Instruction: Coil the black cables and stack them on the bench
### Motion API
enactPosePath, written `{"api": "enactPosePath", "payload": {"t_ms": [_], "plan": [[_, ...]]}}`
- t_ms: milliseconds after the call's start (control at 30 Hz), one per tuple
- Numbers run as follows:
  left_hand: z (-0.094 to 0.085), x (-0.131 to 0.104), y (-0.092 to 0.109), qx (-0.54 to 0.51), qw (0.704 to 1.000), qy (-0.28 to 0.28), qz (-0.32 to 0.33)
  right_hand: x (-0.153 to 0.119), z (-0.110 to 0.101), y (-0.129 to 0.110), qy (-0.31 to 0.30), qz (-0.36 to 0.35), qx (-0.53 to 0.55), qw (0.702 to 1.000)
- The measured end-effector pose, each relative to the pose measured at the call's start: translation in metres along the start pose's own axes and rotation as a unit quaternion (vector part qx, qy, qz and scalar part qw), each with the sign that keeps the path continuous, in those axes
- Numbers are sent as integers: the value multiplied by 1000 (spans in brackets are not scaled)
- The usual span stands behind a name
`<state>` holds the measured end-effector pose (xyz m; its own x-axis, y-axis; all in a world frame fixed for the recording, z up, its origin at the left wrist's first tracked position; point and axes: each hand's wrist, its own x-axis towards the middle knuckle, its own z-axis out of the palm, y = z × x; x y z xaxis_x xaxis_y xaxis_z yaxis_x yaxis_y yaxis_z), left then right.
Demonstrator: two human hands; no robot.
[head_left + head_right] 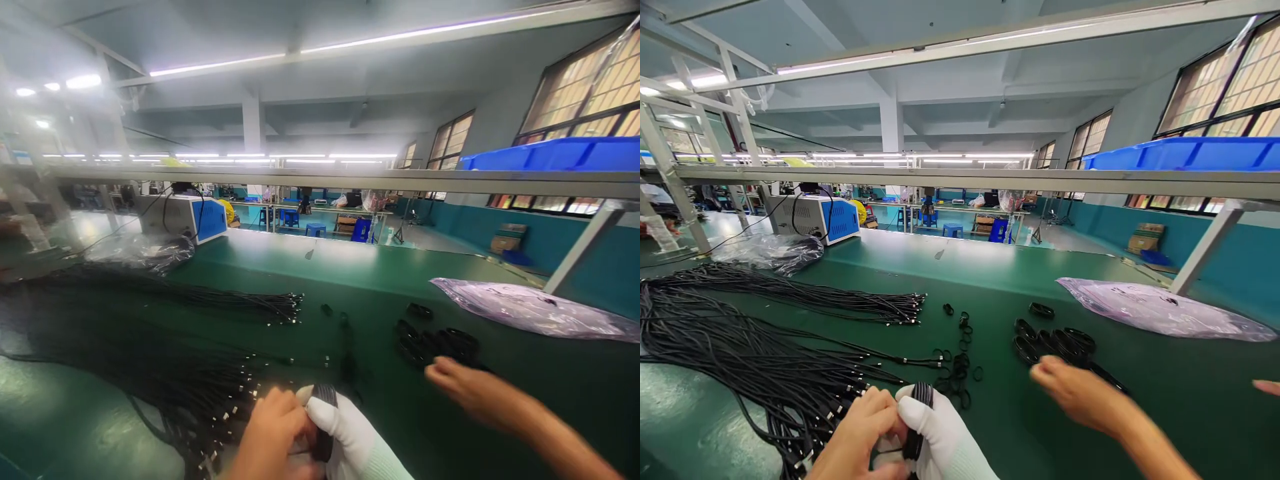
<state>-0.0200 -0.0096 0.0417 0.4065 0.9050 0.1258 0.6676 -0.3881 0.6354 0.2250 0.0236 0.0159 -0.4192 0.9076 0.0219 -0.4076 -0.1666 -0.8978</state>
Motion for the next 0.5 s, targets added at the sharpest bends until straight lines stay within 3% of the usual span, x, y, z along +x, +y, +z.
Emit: {"api": "enactPosePath", "payload": {"t_ms": [100,200,267,333,400,500], "plan": [[8,-6,-4,47,997,38,53,1,56,19,6,22,27,999],[-1,-5,-4,-15,999,3,52,2,94,29,31,90,114,989],[-11,-1,-1,-92,996,-1,12,1,103,27,22,135,119,983],[-17,4,2,-124,992,23,-23,1,104,22,-18,128,50,990],[-16,8,3,-104,994,32,-28,5,103,17,-43,95,-39,994],[-4,10,-2,-43,998,56,1,13,98,15,-14,50,-123,991]]}}
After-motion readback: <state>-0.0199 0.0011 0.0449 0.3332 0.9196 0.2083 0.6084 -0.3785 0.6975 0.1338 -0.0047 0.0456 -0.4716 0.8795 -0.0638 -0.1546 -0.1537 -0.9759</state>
